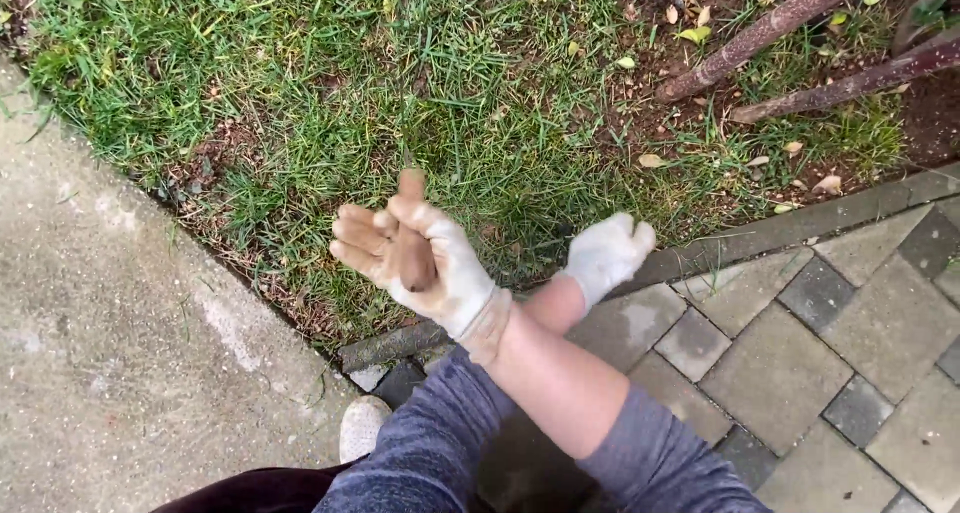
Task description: The person uses a sickle to clear grass and weeds from the edge of a paved path and around the base of trees in a yard.
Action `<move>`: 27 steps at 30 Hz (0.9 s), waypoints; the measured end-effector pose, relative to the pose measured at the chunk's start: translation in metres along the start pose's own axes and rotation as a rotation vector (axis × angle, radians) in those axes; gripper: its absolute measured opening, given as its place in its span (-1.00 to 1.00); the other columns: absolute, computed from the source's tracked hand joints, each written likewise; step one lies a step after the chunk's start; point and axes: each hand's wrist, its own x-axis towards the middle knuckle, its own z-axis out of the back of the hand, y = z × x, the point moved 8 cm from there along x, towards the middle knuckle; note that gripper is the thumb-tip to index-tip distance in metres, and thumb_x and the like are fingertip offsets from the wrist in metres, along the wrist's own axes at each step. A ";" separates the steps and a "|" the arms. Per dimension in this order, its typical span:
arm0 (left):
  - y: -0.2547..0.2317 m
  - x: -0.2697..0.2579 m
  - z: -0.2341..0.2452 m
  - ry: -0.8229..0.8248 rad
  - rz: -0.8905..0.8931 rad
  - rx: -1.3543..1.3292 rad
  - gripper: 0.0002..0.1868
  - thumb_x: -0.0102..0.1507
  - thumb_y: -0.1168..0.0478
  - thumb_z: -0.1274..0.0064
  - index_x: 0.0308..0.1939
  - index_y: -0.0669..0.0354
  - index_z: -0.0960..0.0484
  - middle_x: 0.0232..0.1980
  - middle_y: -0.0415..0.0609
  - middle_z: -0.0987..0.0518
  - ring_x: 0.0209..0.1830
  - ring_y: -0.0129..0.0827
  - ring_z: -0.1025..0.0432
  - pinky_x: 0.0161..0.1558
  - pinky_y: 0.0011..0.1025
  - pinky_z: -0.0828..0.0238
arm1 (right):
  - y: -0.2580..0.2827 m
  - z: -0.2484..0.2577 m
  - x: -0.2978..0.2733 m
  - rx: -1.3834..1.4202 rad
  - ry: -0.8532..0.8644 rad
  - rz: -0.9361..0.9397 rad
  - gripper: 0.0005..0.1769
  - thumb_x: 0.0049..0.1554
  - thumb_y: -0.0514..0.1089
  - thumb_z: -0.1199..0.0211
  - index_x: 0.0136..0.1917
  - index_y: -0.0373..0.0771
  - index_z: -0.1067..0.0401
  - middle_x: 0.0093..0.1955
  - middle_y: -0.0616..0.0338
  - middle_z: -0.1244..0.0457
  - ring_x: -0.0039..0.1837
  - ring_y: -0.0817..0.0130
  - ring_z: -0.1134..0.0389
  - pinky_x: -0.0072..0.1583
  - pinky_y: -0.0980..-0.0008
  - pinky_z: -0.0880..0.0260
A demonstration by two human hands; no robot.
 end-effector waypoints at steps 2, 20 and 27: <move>0.008 0.006 -0.014 0.024 0.059 -0.027 -0.52 0.40 -0.03 0.35 0.09 0.25 -0.52 -0.03 0.22 -0.68 0.05 -0.01 -0.61 0.19 -0.05 -0.50 | 0.011 0.014 0.004 -0.094 -0.019 0.004 -0.82 0.35 -0.19 -0.13 -0.07 -0.31 -0.41 0.15 -0.27 -0.39 0.19 -0.02 -0.48 0.35 -0.12 -0.39; 0.083 0.014 -0.044 0.041 0.351 0.456 -0.28 0.33 -0.28 0.24 0.39 0.10 -0.15 0.38 0.21 -0.21 0.39 0.02 -0.16 0.29 0.17 -0.08 | 0.138 0.052 0.016 -2.315 -0.742 0.173 -0.67 0.19 0.14 -0.08 -0.09 -0.10 -0.48 -0.20 0.10 -0.41 -0.07 0.04 -0.52 0.01 -0.02 -0.58; 0.163 0.001 0.037 -0.021 0.511 0.642 -0.01 0.31 -0.33 0.10 0.62 0.13 0.09 0.65 0.35 0.09 0.64 0.14 0.13 0.44 0.27 0.21 | 0.222 0.057 -0.075 -2.297 -0.896 0.432 -0.58 0.24 0.10 -0.25 0.11 -0.31 -0.42 -0.08 -0.29 -0.39 0.10 -0.26 -0.44 0.12 -0.26 -0.47</move>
